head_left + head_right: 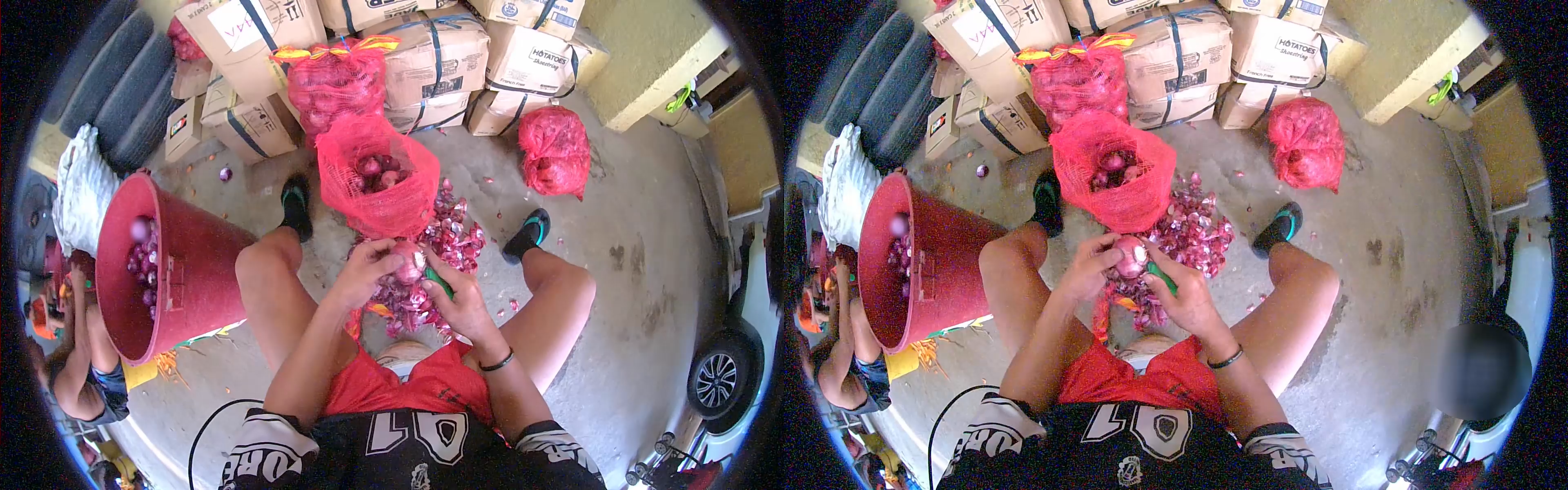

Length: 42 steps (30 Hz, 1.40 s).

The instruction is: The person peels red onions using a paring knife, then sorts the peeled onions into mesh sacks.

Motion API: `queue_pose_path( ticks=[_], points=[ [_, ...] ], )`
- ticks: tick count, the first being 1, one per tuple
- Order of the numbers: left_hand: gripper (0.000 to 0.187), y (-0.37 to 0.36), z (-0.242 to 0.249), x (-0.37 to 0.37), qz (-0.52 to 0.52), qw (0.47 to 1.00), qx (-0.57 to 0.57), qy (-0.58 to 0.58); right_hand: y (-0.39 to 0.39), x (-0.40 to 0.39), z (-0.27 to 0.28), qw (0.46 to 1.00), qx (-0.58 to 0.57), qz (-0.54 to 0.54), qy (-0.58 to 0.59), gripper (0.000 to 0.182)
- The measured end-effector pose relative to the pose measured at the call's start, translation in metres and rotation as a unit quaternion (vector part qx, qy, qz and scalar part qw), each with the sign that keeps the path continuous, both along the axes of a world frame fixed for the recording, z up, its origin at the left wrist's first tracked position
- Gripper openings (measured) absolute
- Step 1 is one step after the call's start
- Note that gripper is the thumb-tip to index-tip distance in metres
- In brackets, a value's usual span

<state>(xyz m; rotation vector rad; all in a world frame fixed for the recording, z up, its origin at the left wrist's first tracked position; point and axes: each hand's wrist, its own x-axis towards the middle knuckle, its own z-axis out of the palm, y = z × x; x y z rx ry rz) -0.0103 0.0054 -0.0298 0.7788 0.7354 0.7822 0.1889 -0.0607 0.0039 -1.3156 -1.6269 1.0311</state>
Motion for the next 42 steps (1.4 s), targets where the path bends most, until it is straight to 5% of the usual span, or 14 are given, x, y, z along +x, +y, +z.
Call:
queue_pose_path(
  ticks=[2, 6, 11, 15, 18, 22, 28, 32, 36, 39, 42],
  points=[
    [0.032, 0.001, 0.006, 0.004, -0.009, 0.994, -0.087, -0.062, 0.002, 0.002, -0.002, 1.0, -0.01, 0.003, 0.001, 0.048],
    [0.032, -0.002, -0.012, 0.003, -0.004, 0.995, 0.09, 0.044, 0.001, 0.004, 0.006, 0.992, -0.126, -0.01, 0.004, 0.047],
    [0.035, -0.01, 0.023, 0.012, -0.004, 0.968, 0.194, 0.16, 0.003, 0.005, -0.032, 0.998, -0.006, -0.042, 0.053, 0.044],
    [0.041, -0.008, 0.016, 0.013, 0.006, 0.987, 0.139, 0.081, 0.005, 0.003, -0.039, 0.99, 0.026, -0.04, 0.132, 0.041],
    [0.045, -0.006, 0.006, 0.014, 0.028, 0.997, 0.074, -0.007, -0.003, 0.009, -0.028, 0.909, -0.201, -0.023, 0.366, 0.039],
    [0.046, -0.004, 0.005, 0.016, 0.011, 0.998, 0.052, 0.023, -0.008, -0.002, -0.017, 0.868, -0.245, -0.078, 0.424, 0.04],
    [0.045, -0.007, -0.001, 0.011, -0.015, 0.999, 0.027, 0.019, -0.004, 0.004, -0.019, 0.888, -0.247, -0.051, 0.384, 0.037],
    [0.047, -0.007, -0.001, 0.003, -0.065, 0.997, 0.05, -0.011, 0.012, 0.033, -0.012, 0.882, -0.221, -0.126, 0.396, 0.034],
    [0.052, -0.007, -0.006, 0.007, -0.01, 0.992, 0.002, -0.123, 0.01, 0.023, -0.021, 0.95, -0.227, -0.118, 0.178, 0.046],
    [0.051, -0.008, -0.006, 0.012, 0.037, 0.991, -0.009, -0.13, 0.011, 0.011, -0.054, 0.996, 0.037, -0.086, 0.014, 0.054],
    [0.05, -0.009, -0.007, 0.016, 0.074, 0.989, -0.035, -0.123, -0.005, -0.002, -0.023, 0.997, -0.037, -0.07, 0.018, 0.054]
  ],
)
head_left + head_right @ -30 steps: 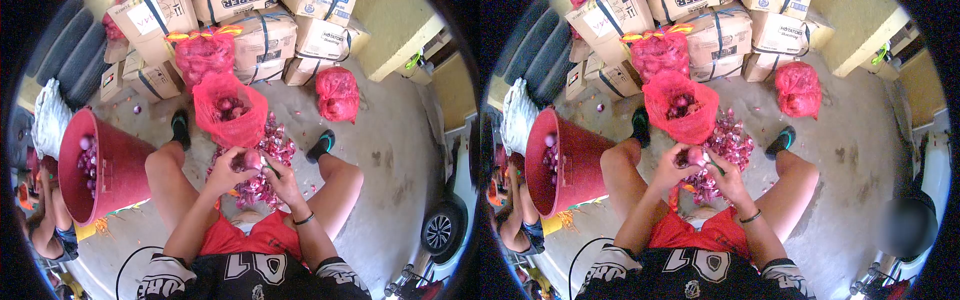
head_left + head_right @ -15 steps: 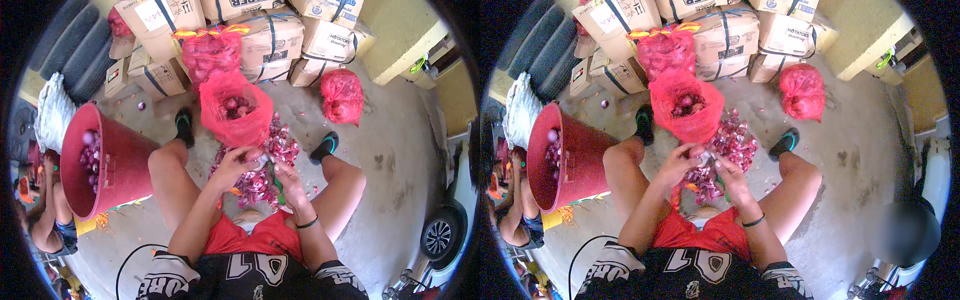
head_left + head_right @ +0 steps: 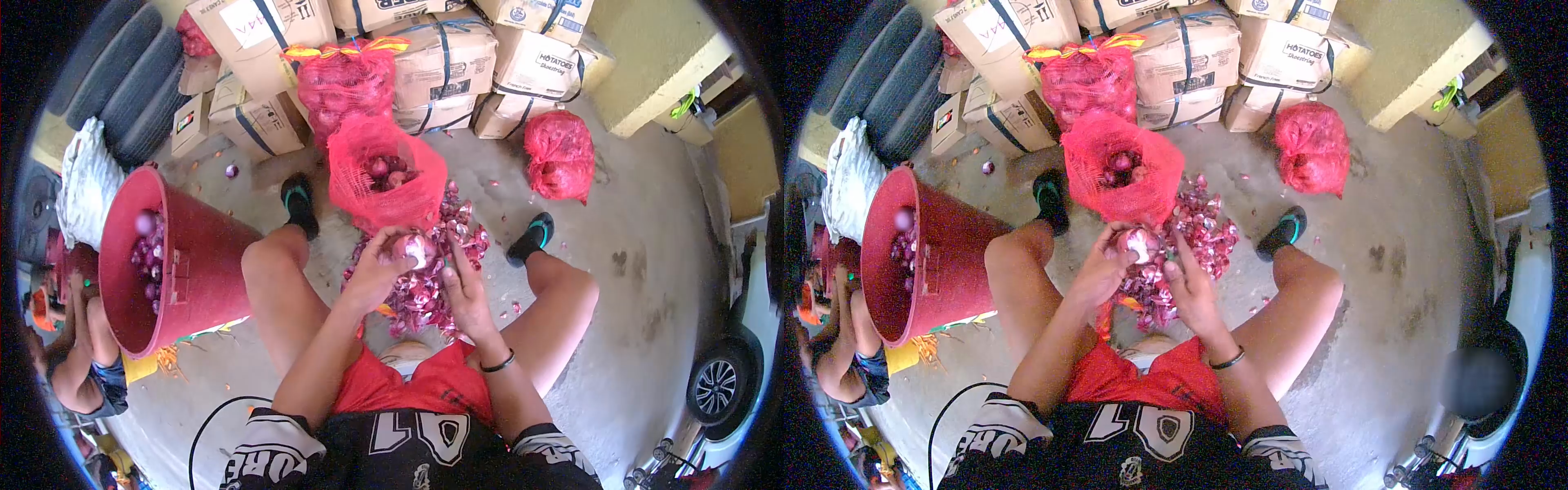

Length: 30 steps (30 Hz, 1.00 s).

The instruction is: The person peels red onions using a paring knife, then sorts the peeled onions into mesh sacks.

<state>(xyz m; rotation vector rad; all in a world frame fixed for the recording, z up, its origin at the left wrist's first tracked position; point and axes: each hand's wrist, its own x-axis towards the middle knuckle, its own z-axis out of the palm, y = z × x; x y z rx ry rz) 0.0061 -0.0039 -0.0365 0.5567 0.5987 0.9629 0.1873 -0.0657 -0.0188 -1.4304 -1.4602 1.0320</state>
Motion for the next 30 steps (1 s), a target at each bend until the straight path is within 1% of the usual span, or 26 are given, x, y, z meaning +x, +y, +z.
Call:
queue_pose_path(
  ticks=[1, 3, 6, 11, 15, 18, 19, 21, 24, 27, 30],
  points=[
    [0.05, 0.0, -0.002, 0.001, 0.011, 1.0, 0.006, 0.009, -0.002, -0.003, 0.006, 1.0, 0.006, 0.012, -0.008, 0.054],
    [0.051, 0.001, -0.003, 0.003, 0.028, 0.999, 0.02, 0.025, -0.001, -0.011, 0.01, 0.996, 0.078, 0.03, -0.02, 0.053],
    [0.051, 0.0, -0.006, 0.004, 0.047, 0.997, 0.043, 0.047, 0.001, -0.017, 0.015, 0.996, 0.064, 0.029, -0.047, 0.055],
    [0.048, 0.0, -0.009, 0.005, 0.06, 0.994, 0.058, 0.066, 0.005, -0.021, 0.01, 0.993, 0.099, 0.014, -0.055, 0.05],
    [0.047, 0.002, -0.006, 0.007, 0.051, 0.996, 0.05, 0.061, 0.006, -0.022, 0.016, 0.986, 0.147, -0.003, -0.074, 0.046],
    [0.048, 0.001, -0.001, 0.007, 0.038, 0.998, 0.035, 0.037, 0.009, -0.016, 0.003, 0.988, 0.133, -0.037, -0.066, 0.043],
    [0.048, 0.001, -0.001, 0.007, 0.034, 0.998, 0.036, 0.024, 0.008, -0.015, 0.001, 0.996, 0.078, -0.039, 0.012, 0.041],
    [0.049, 0.002, -0.002, 0.006, 0.024, 0.999, 0.041, 0.003, 0.005, -0.014, 0.002, 0.985, -0.035, -0.043, 0.167, 0.039],
    [0.051, 0.003, -0.005, 0.002, 0.002, 0.999, 0.048, -0.024, 0.007, -0.012, 0.012, 0.949, -0.076, -0.041, 0.304, 0.037],
    [0.055, 0.003, -0.006, -0.002, -0.027, 0.997, 0.051, -0.053, 0.008, -0.012, 0.015, 0.939, -0.107, -0.087, 0.314, 0.037],
    [0.057, 0.004, -0.003, -0.002, -0.043, 0.995, 0.055, -0.076, 0.01, -0.003, 0.012, 0.93, -0.102, -0.094, 0.341, 0.039]
  ],
)
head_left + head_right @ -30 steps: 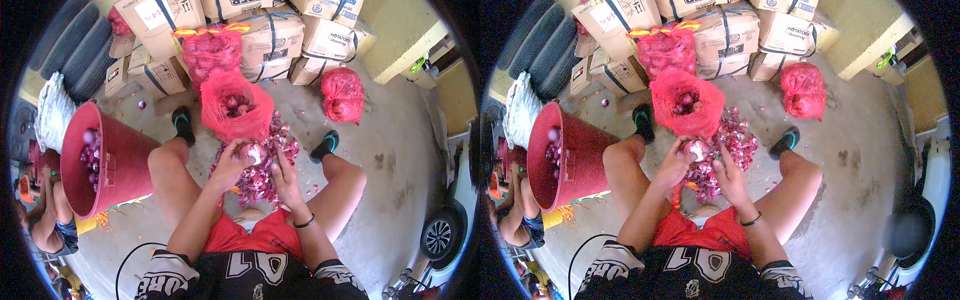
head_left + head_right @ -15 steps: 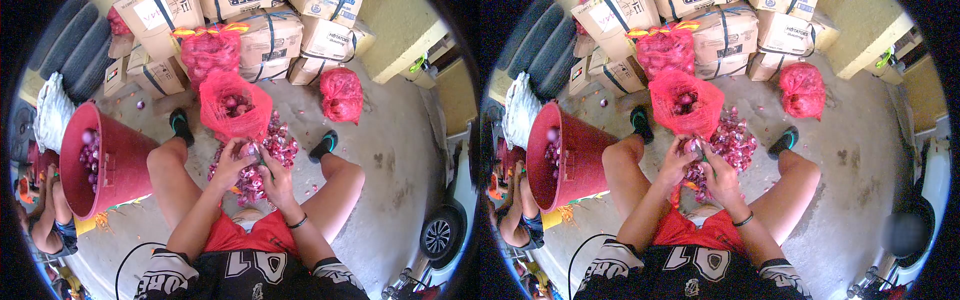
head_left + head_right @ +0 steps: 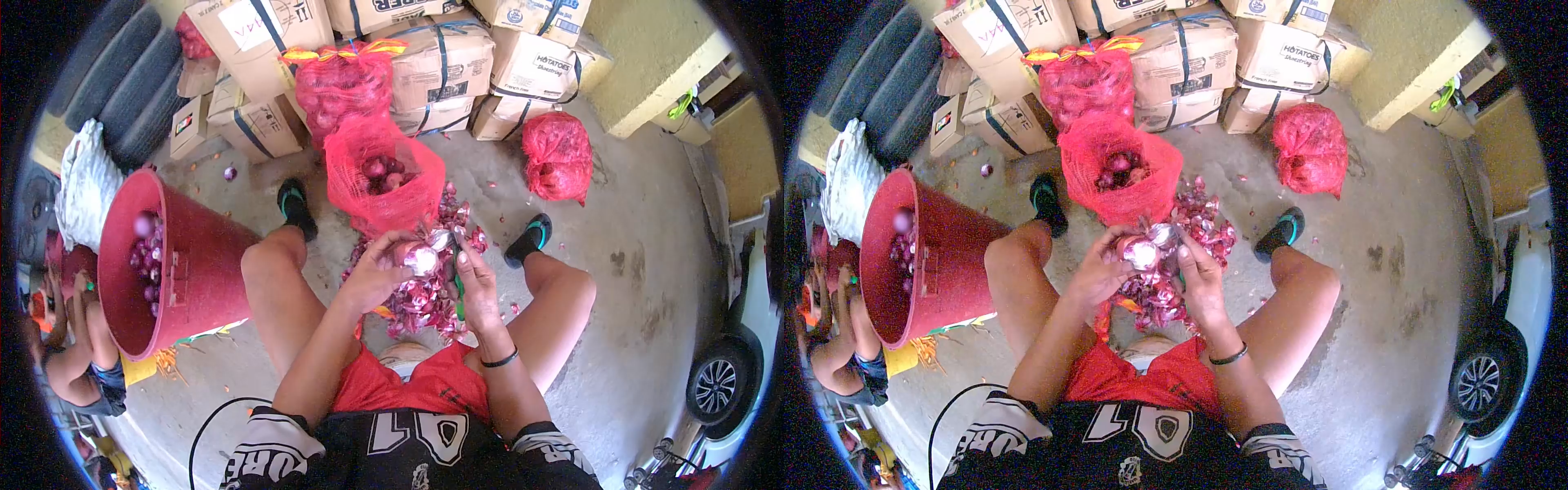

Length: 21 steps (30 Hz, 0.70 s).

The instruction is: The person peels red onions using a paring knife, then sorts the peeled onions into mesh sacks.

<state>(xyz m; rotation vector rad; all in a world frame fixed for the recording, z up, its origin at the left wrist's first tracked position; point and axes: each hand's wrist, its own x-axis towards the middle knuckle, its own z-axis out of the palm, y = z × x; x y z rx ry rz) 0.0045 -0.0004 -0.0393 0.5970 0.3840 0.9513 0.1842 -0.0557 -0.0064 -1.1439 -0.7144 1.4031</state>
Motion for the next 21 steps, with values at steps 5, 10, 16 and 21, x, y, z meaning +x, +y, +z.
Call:
queue_pose_path(
  ticks=[5, 10, 16, 21],
  points=[
    [0.059, 0.002, -0.002, 0.003, 0.044, 0.996, -0.066, 0.029, -0.013, 0.003, 0.002, 0.985, 0.066, 0.158, 0.018, 0.048],
    [0.056, -0.001, -0.002, 0.004, 0.034, 0.997, -0.065, 0.009, -0.008, 0.011, 0.006, 0.999, -0.013, 0.037, 0.027, 0.041],
    [0.051, 0.001, 0.003, -0.002, 0.021, 0.996, -0.085, -0.017, 0.009, 0.032, -0.015, 0.996, 0.014, 0.0, -0.085, 0.047],
    [0.057, 0.004, 0.0, -0.005, 0.051, 0.996, -0.059, 0.037, -0.001, 0.019, -0.01, 0.958, 0.042, 0.026, -0.283, 0.054]
  ],
)
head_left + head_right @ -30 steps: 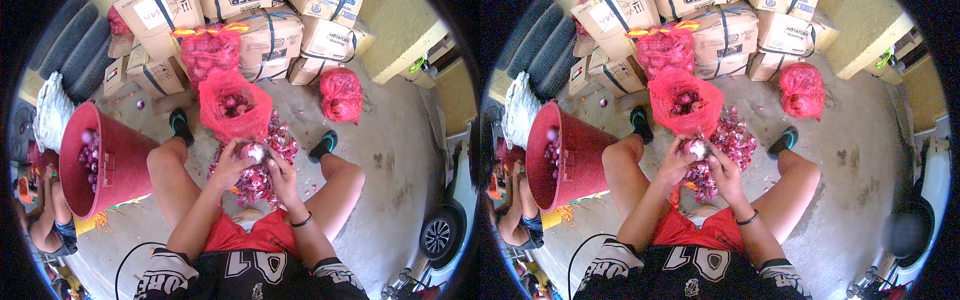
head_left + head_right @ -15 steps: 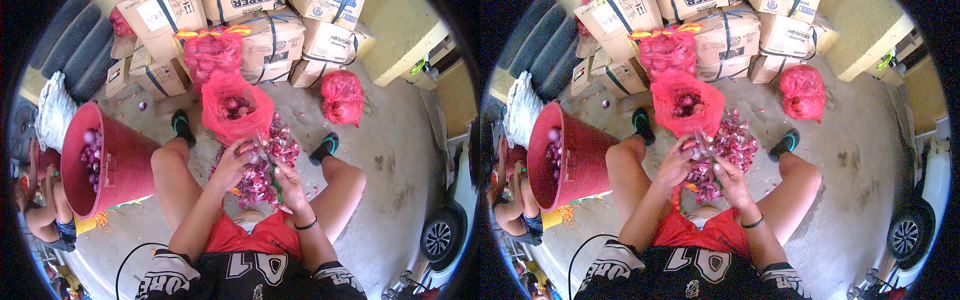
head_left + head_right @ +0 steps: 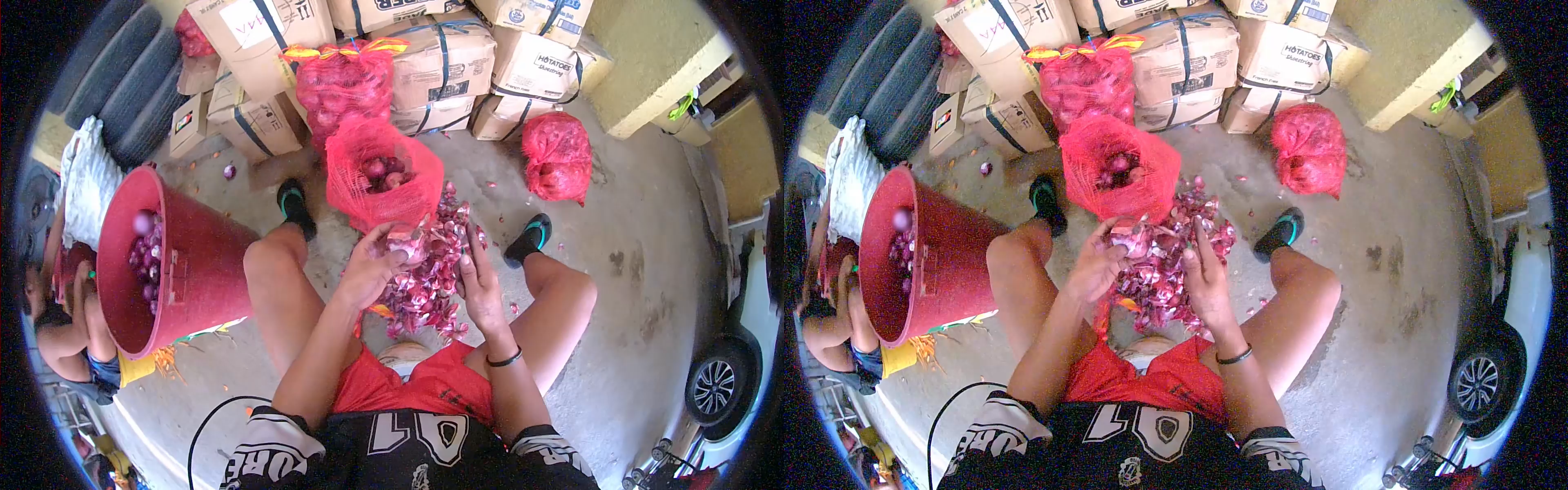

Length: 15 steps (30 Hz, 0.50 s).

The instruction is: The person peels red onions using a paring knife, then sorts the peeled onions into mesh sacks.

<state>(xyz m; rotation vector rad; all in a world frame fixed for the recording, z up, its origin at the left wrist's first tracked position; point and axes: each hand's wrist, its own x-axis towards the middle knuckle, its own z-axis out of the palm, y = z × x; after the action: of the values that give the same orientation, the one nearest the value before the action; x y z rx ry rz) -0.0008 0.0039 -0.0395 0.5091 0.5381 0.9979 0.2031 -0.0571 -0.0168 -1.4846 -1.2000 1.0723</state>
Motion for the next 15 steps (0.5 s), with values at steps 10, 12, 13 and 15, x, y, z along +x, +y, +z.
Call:
queue_pose_path(
  ticks=[10, 12, 13, 15],
  points=[
    [0.057, -0.004, 0.007, 0.001, 0.004, 0.993, 0.028, 0.113, -0.011, -0.017, 0.004, 0.989, 0.052, 0.123, -0.056, 0.056],
    [0.057, -0.005, 0.007, 0.003, 0.012, 0.99, 0.049, 0.129, -0.012, -0.022, 0.002, 0.991, 0.04, 0.116, -0.05, 0.057],
    [0.057, -0.005, 0.008, 0.004, 0.016, 0.988, 0.063, 0.141, -0.012, -0.024, 0.004, 0.992, 0.029, 0.112, -0.05, 0.057],
    [0.057, -0.005, 0.005, 0.005, 0.017, 0.985, 0.079, 0.155, -0.012, -0.027, 0.01, 0.993, 0.029, 0.104, -0.054, 0.058]
  ],
)
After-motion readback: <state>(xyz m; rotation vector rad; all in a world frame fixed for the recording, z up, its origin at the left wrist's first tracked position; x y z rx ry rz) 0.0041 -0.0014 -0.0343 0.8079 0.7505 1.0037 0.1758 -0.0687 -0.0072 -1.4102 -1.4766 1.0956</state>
